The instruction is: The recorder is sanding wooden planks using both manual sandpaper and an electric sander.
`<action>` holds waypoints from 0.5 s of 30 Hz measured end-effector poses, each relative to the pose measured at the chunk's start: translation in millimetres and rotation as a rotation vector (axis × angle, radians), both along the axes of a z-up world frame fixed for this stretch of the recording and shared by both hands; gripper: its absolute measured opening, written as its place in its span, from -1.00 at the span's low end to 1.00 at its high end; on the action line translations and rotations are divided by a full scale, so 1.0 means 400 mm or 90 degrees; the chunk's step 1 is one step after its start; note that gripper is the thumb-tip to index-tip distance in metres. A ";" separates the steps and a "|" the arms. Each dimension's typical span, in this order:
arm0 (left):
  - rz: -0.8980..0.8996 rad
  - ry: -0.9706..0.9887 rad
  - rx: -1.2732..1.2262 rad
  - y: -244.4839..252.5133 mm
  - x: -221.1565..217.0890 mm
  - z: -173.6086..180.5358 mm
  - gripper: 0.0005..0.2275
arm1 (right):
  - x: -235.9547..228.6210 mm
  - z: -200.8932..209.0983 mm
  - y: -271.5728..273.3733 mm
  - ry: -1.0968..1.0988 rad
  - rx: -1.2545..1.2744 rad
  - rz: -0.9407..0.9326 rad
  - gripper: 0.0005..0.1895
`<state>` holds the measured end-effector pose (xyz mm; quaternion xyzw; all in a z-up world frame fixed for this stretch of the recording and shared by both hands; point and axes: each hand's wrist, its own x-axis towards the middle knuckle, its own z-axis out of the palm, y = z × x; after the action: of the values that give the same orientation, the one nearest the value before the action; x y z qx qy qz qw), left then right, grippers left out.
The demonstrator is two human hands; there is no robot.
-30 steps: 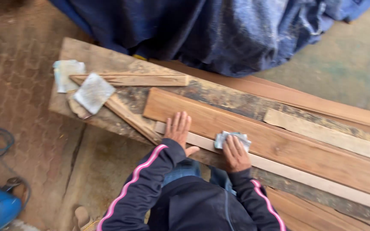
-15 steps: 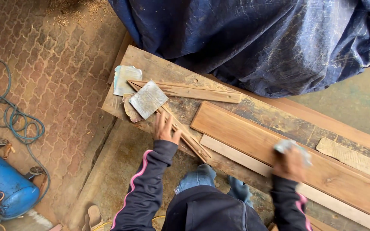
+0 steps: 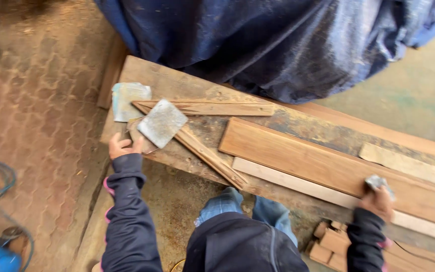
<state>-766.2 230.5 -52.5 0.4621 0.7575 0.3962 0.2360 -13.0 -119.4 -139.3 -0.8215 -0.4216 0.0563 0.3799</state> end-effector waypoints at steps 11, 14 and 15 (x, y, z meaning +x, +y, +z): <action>-0.135 -0.233 -0.096 0.043 -0.192 -0.171 -0.63 | -0.541 0.272 0.349 -0.275 0.045 0.292 -0.61; -0.090 -0.239 -0.109 0.023 -0.240 -0.169 -0.67 | -0.316 0.266 0.197 -0.310 -0.007 0.157 -0.68; -0.055 -0.201 -0.080 0.019 -0.251 -0.163 -0.68 | -0.232 0.266 0.141 -0.328 -0.069 0.060 -0.78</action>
<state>-866.5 238.2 -117.6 0.4108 0.7137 0.4052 0.3971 -105.8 -62.9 -32.8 -0.8074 -0.5385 -0.1148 0.2122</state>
